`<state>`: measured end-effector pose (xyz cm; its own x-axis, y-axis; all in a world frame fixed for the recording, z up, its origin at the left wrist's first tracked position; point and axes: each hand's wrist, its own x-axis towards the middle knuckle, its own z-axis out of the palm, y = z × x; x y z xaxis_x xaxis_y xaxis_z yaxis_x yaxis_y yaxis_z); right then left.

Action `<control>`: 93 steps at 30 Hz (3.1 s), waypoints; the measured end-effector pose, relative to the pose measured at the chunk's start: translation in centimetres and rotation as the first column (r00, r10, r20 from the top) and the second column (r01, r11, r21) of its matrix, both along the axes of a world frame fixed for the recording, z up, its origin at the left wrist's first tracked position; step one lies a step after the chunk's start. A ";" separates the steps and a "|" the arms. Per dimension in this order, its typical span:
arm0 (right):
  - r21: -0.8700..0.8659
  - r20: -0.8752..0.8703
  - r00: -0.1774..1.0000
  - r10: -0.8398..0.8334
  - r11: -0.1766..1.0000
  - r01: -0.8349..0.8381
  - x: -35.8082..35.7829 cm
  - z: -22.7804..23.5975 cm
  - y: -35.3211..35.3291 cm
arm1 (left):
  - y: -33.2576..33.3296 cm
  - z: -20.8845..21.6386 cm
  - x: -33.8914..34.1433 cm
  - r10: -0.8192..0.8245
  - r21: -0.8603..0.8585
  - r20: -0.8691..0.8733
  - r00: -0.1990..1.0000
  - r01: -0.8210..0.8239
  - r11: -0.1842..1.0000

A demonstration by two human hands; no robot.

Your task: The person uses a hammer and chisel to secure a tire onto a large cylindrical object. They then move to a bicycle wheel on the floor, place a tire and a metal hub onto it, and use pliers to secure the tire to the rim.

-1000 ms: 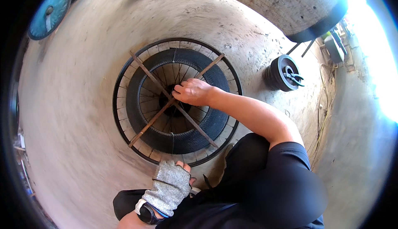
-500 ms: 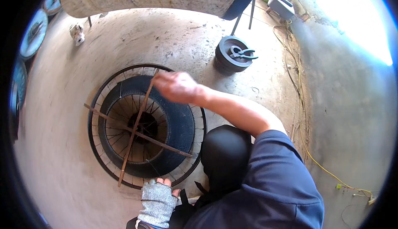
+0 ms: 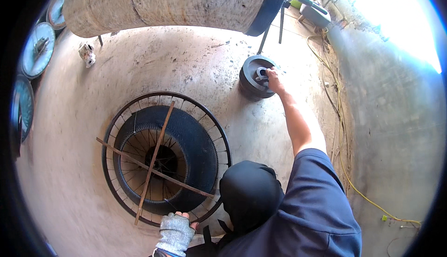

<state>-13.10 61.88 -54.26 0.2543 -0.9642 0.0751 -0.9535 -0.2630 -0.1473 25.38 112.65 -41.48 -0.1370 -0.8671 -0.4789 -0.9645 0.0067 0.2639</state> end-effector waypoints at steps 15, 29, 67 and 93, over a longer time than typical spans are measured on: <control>0.179 -0.017 0.997 -0.070 0.981 0.072 -0.3 -2.8 26.3 | -4.2 4.2 1.3 0.037 -0.013 -0.480 0.877 -0.049 0.999; 0.719 0.422 0.870 -0.254 0.679 -0.150 16.1 -4.0 23.6 | 21.0 -14.6 25.4 0.760 0.251 -0.534 -0.369 -0.928 -0.274; 0.600 0.282 0.945 0.166 0.738 -0.309 27.0 -10.4 21.3 | 24.3 -29.0 21.2 0.555 0.287 -0.640 -0.531 -0.836 -0.468; 0.034 -0.234 0.953 0.190 0.982 -0.187 1.9 -0.1 3.1 | 22.7 -9.3 14.7 0.787 0.046 -0.574 -0.226 -0.969 -0.244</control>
<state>-11.22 64.97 -54.32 0.4407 -0.8975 -0.0196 -0.8947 -0.4409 0.0711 40.04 135.35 -50.79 0.9204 -0.1677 -0.3531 0.1839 -0.6115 0.7696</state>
